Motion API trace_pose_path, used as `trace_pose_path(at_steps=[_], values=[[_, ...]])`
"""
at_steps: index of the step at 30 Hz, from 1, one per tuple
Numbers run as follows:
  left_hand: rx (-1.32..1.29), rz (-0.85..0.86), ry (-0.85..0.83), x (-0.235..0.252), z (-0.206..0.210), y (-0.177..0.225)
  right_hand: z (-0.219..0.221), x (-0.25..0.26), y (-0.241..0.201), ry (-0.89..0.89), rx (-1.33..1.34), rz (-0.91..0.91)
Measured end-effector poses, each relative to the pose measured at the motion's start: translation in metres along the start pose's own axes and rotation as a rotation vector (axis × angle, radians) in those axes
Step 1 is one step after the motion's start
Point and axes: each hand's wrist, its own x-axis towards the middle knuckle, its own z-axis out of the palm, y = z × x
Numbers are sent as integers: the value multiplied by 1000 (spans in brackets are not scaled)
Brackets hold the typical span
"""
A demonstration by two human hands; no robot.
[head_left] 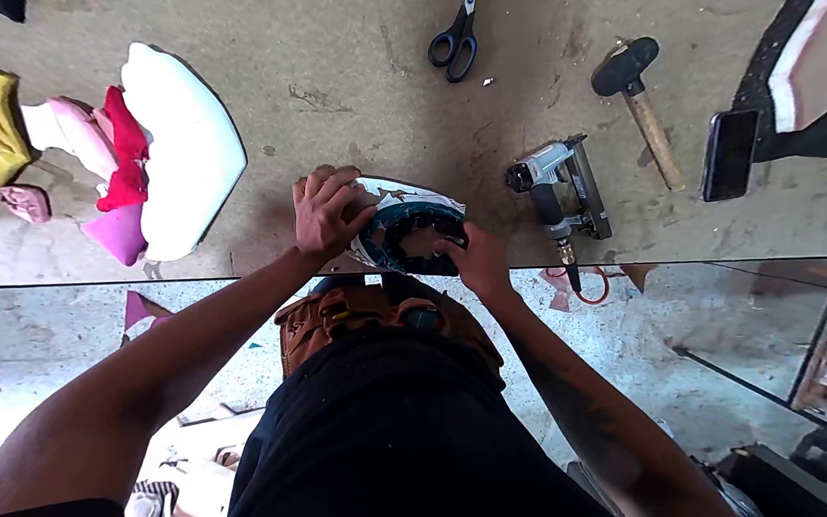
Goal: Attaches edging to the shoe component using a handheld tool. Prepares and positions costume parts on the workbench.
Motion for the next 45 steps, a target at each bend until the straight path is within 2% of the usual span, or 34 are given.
trace_pose_path(at_steps=[6, 8, 11, 15, 17, 20, 26, 33, 36, 38, 40, 42, 45], values=[[3, 31, -28, 2, -5, 3, 1, -5, 0, 38, 26, 5], [14, 51, -104, 6, -13, 11, 3, -6, 2, 56, 57, 16], [20, 62, -274, 15, -19, 45, 6, -7, 6, 76, 94, 16], [46, 167, -388, 22, 11, 94, 8, -6, 9, 80, 109, 13], [106, 216, -468, 20, 25, 102, 8, -6, 11, 86, 113, 15], [140, 260, -544, 19, 26, 101, 7, -6, 8, 63, 107, 22], [162, 325, -536, 18, 34, 102, 0, -2, 6, 25, 33, 8], [187, 335, -497, 18, 35, 106, -24, 8, -8, -126, -149, -22], [188, 337, -467, 15, 35, 106, -31, 15, 5, -177, -118, -98], [167, 349, -440, 17, 36, 104, -42, 18, 31, -66, 70, -158], [145, 351, -433, 16, 36, 104, -70, 18, 56, 160, 199, -139], [132, 354, -460, 16, 33, 101, -92, 28, 79, 353, 188, -116], [97, 420, -538, 21, 34, 102, -100, 50, 95, 421, -1, -131]])
